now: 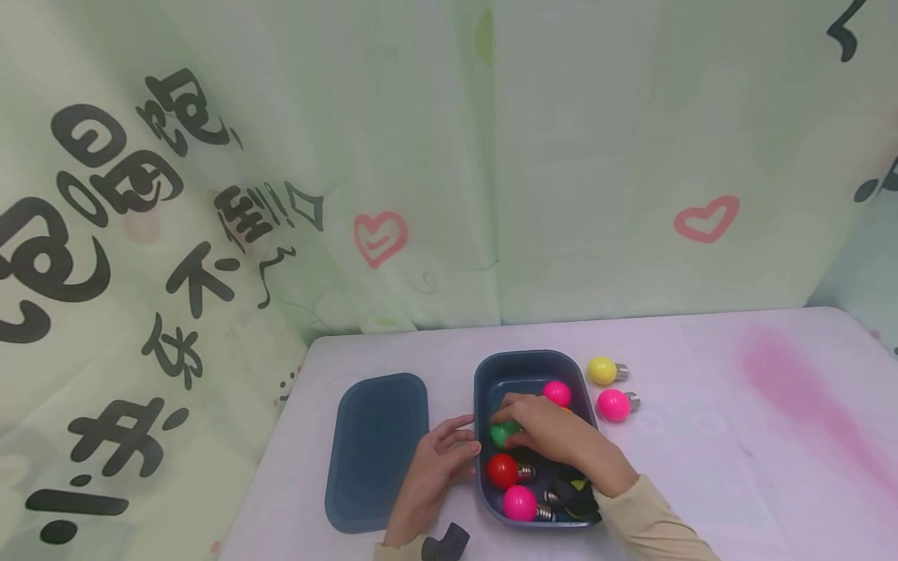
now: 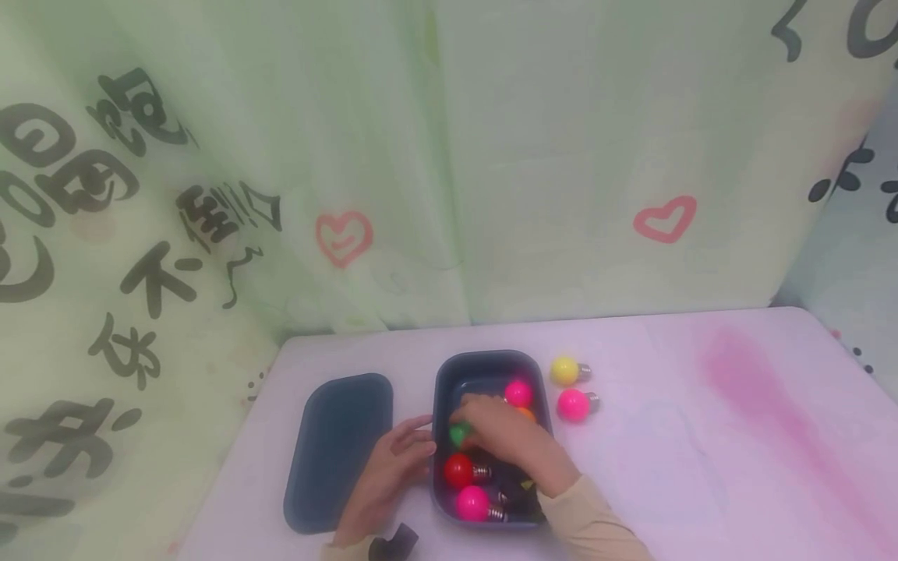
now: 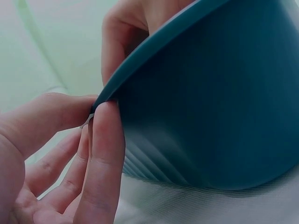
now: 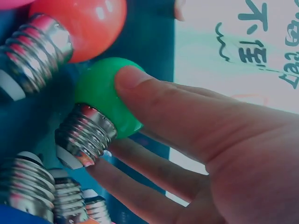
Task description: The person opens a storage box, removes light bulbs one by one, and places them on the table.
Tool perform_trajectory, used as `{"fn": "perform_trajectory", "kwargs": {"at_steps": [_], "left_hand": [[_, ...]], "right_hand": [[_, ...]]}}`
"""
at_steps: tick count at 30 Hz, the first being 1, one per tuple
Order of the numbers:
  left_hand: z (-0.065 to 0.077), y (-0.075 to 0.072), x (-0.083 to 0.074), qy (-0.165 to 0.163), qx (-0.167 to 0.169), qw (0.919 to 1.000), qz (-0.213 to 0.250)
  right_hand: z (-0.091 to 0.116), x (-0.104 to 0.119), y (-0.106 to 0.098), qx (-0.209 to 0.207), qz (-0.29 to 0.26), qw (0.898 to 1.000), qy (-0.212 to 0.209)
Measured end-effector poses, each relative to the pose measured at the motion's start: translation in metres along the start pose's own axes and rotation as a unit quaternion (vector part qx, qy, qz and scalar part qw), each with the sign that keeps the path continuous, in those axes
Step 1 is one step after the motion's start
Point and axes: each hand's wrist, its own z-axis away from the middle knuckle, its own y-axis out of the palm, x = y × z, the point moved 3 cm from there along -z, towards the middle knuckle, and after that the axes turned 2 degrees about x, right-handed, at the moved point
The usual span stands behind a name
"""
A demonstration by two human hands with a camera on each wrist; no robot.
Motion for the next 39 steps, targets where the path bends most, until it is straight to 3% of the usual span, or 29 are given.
{"fn": "perform_trajectory", "kwargs": {"at_steps": [14,21,30,39], "left_hand": [[-0.001,0.000,0.000,0.000,0.001,0.9999,0.015],[-0.002,-0.001,0.002,0.001,0.000,0.9999,0.012],[-0.001,-0.001,0.005,-0.005,-0.007,0.9999,0.009],[-0.002,0.000,0.003,0.002,-0.001,0.9999,0.010]], "right_hand": [[0.013,0.001,-0.026,-0.020,-0.024,0.999,0.005],[0.025,0.002,-0.045,-0.044,-0.013,0.999,0.006],[0.046,-0.005,-0.062,-0.047,-0.007,0.998,0.041],[0.068,-0.015,-0.075,-0.091,0.032,0.995,0.036]]}}
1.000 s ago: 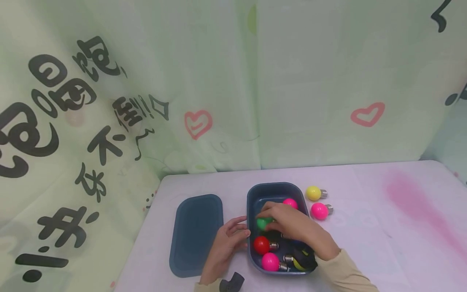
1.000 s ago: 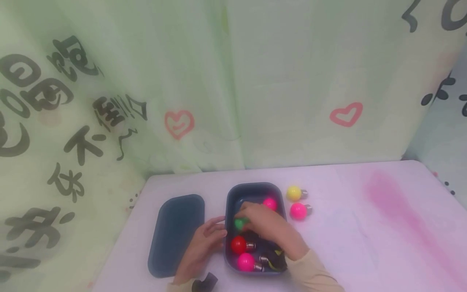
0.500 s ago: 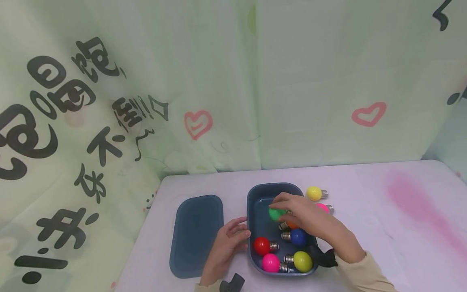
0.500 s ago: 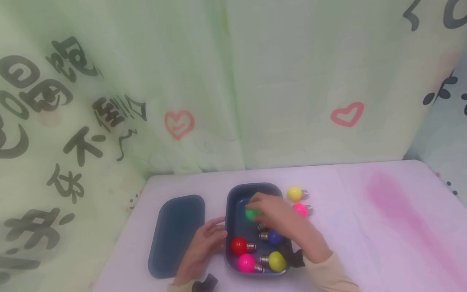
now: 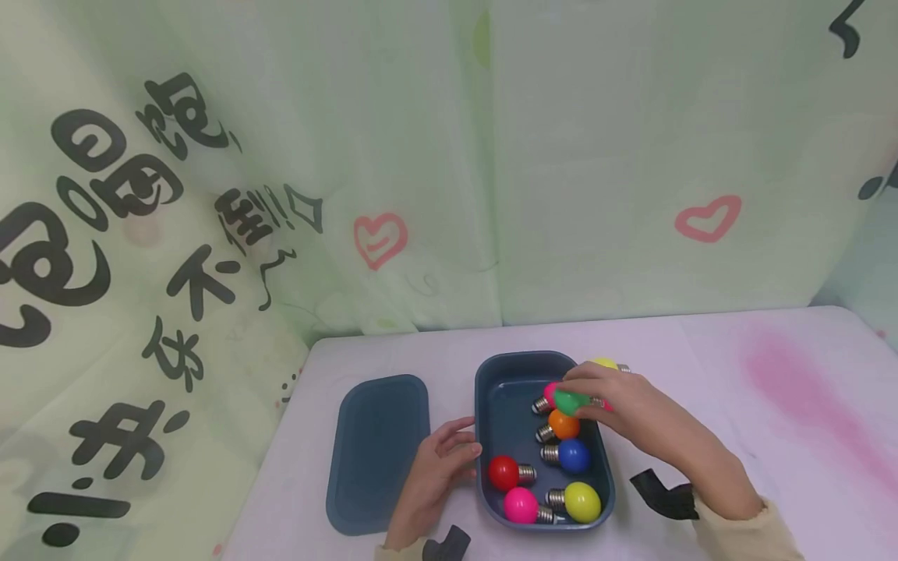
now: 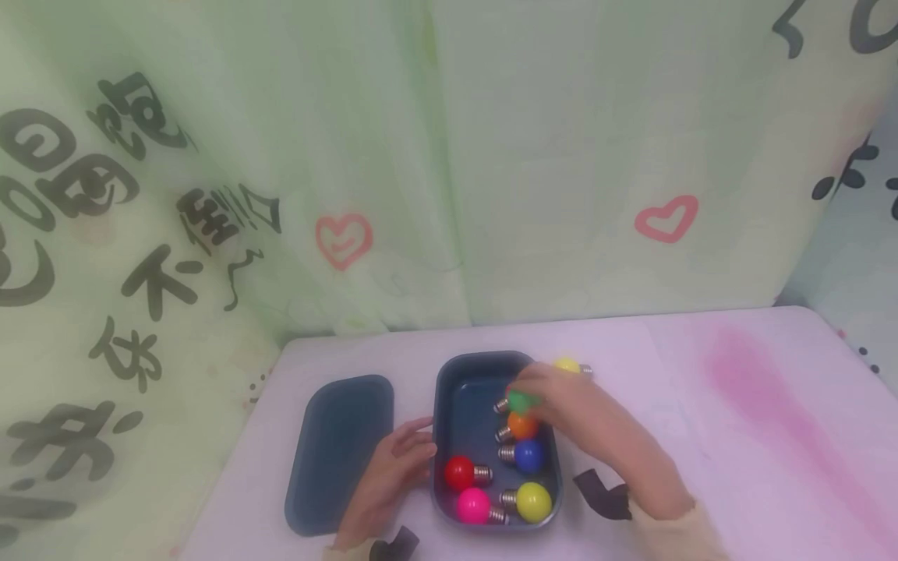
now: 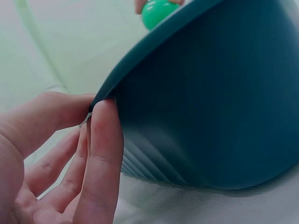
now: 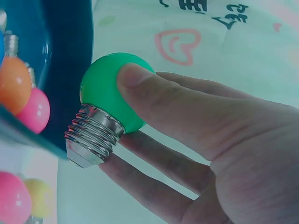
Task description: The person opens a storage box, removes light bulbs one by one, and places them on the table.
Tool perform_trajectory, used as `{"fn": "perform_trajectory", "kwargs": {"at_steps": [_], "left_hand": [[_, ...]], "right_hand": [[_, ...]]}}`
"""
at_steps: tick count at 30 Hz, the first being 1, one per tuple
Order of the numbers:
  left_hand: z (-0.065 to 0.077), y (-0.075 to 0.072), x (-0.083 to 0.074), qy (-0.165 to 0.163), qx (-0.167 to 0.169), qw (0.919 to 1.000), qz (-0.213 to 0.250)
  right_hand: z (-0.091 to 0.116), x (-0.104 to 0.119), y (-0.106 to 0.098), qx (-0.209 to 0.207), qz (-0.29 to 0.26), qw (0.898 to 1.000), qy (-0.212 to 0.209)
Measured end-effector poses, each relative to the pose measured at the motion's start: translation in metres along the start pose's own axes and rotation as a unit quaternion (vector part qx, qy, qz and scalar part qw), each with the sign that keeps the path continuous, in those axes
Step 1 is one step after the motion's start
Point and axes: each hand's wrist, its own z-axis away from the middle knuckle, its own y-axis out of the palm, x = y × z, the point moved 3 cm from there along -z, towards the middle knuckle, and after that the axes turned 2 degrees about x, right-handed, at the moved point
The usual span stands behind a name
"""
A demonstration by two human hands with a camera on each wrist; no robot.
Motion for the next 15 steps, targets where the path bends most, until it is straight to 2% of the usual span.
{"fn": "perform_trajectory", "kwargs": {"at_steps": [7,15], "left_hand": [[0.001,0.001,-0.002,0.001,0.002,1.0000,0.000],[0.000,0.000,0.000,0.001,-0.005,1.0000,-0.007]], "right_hand": [[0.015,-0.011,-0.005,-0.002,0.002,0.999,0.037],[0.025,-0.024,-0.003,0.001,0.025,0.998,0.053]]}}
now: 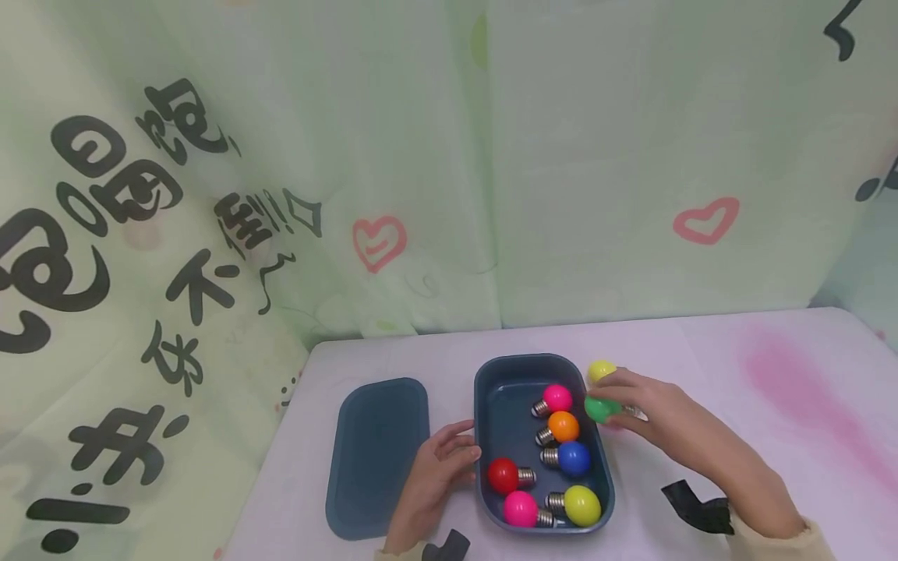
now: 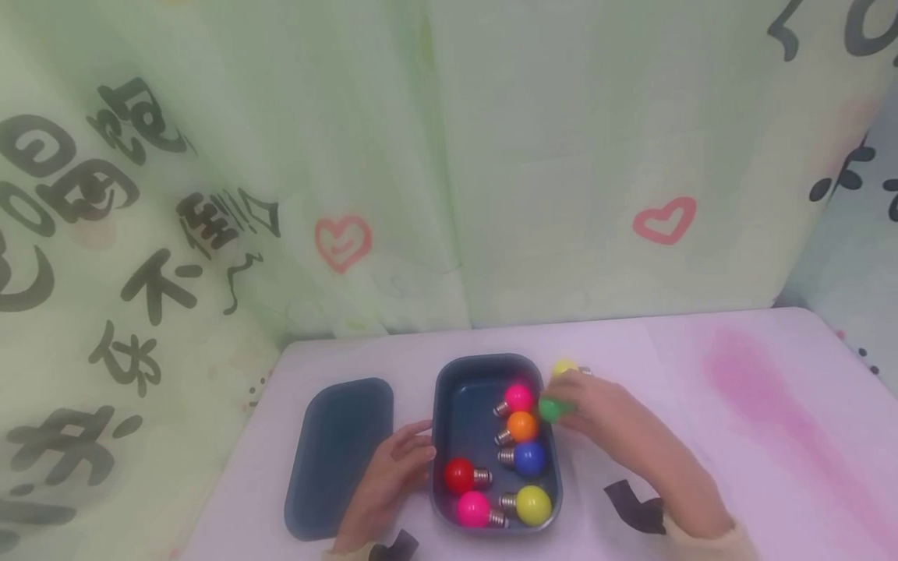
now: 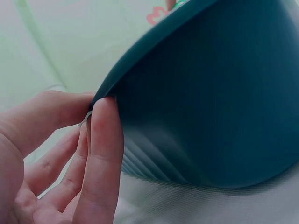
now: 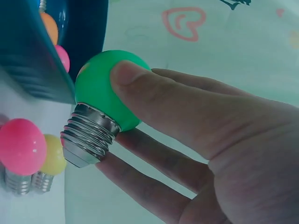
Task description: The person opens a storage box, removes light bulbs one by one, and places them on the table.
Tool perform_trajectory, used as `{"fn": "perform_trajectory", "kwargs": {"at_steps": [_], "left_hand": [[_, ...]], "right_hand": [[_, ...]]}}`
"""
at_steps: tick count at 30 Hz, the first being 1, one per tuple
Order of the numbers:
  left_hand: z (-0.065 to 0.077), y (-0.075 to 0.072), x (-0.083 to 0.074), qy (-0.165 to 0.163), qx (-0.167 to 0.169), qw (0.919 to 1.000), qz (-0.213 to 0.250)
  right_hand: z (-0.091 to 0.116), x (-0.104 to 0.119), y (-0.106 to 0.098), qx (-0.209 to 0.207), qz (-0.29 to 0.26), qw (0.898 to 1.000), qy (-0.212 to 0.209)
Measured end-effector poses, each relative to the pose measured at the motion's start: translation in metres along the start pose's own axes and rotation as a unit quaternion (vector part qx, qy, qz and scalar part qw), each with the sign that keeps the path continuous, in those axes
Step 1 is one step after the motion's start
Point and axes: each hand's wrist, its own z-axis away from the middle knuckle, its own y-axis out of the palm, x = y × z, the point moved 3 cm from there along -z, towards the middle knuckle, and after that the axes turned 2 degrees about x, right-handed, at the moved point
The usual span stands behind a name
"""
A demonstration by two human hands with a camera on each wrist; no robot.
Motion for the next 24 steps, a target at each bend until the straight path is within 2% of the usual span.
{"fn": "perform_trajectory", "kwargs": {"at_steps": [9,13,24], "left_hand": [[0.001,0.000,-0.001,0.001,0.005,1.0000,0.007],[0.002,0.000,-0.002,0.001,0.007,0.9999,0.009],[0.002,0.001,-0.003,0.001,0.005,0.9999,0.009]], "right_hand": [[0.008,-0.014,0.007,-0.006,0.013,1.000,0.006],[0.010,-0.020,0.012,0.013,0.016,0.999,0.024],[0.014,-0.034,0.023,0.074,-0.018,0.995,0.065]]}}
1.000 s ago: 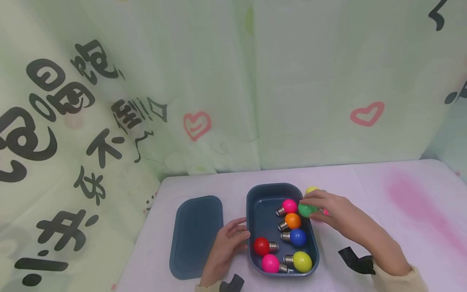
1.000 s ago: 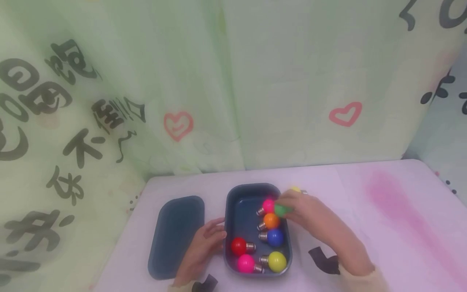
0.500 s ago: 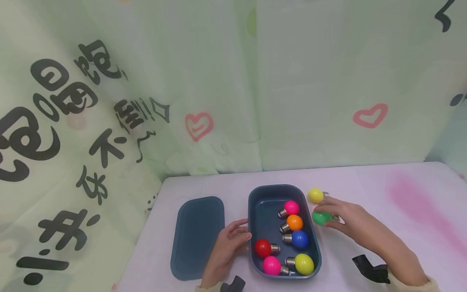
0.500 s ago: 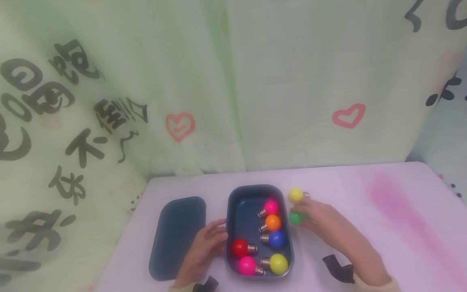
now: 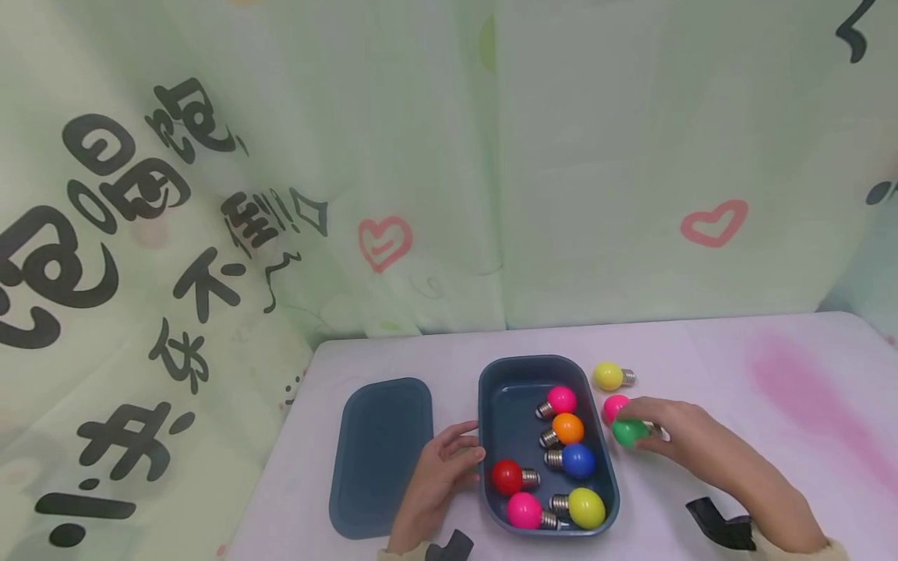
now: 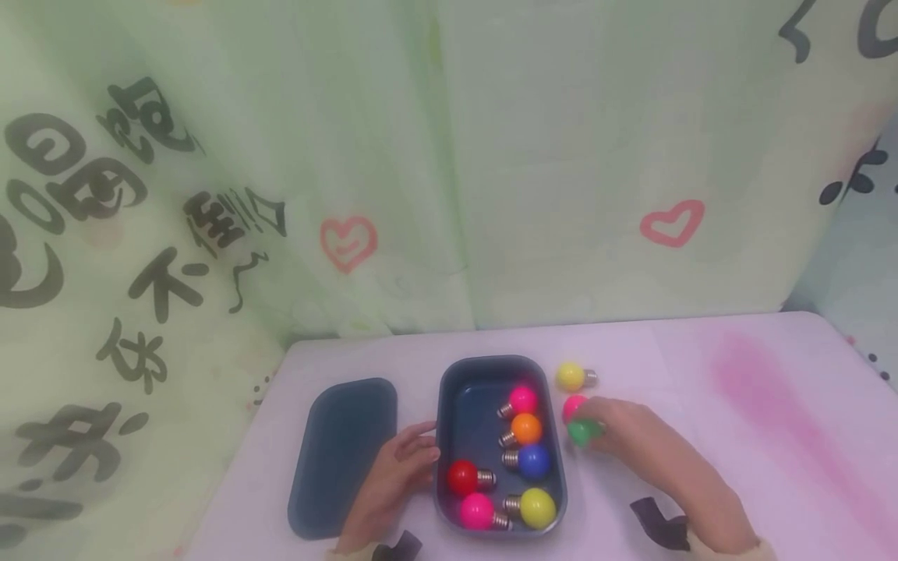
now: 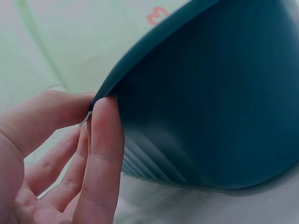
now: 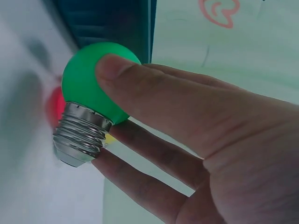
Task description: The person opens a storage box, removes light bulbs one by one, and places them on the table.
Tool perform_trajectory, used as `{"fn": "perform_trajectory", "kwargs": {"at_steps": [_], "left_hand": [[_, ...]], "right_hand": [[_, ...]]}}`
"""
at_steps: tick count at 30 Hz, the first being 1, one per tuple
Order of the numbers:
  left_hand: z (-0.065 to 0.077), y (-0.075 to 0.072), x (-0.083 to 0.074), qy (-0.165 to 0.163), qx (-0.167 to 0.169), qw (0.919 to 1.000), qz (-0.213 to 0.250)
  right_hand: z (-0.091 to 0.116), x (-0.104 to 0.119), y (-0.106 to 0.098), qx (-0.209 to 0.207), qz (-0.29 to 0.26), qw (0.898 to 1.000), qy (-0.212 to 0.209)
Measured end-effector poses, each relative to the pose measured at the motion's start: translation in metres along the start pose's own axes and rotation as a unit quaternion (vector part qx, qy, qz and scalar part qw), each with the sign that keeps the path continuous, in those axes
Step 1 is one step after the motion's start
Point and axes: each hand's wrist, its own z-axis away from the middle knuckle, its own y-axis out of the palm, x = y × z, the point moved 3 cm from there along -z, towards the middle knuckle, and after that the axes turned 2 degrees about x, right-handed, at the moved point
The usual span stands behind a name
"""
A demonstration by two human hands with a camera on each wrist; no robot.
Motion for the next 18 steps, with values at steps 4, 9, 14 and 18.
{"fn": "perform_trajectory", "kwargs": {"at_steps": [4,9,14,18], "left_hand": [[0.000,-0.001,0.000,0.000,-0.001,1.0000,-0.001],[0.000,-0.004,0.003,0.003,-0.002,1.0000,0.002],[0.000,-0.005,0.003,0.001,-0.003,1.0000,0.002],[-0.001,-0.002,0.002,-0.003,-0.001,1.0000,0.001]], "right_hand": [[0.000,-0.005,0.006,0.000,0.001,1.000,-0.004],[-0.004,-0.009,0.013,0.004,0.001,1.000,-0.007],[-0.006,-0.011,0.016,0.015,-0.003,1.000,0.013],[-0.004,-0.013,0.016,0.014,0.003,1.000,0.024]]}}
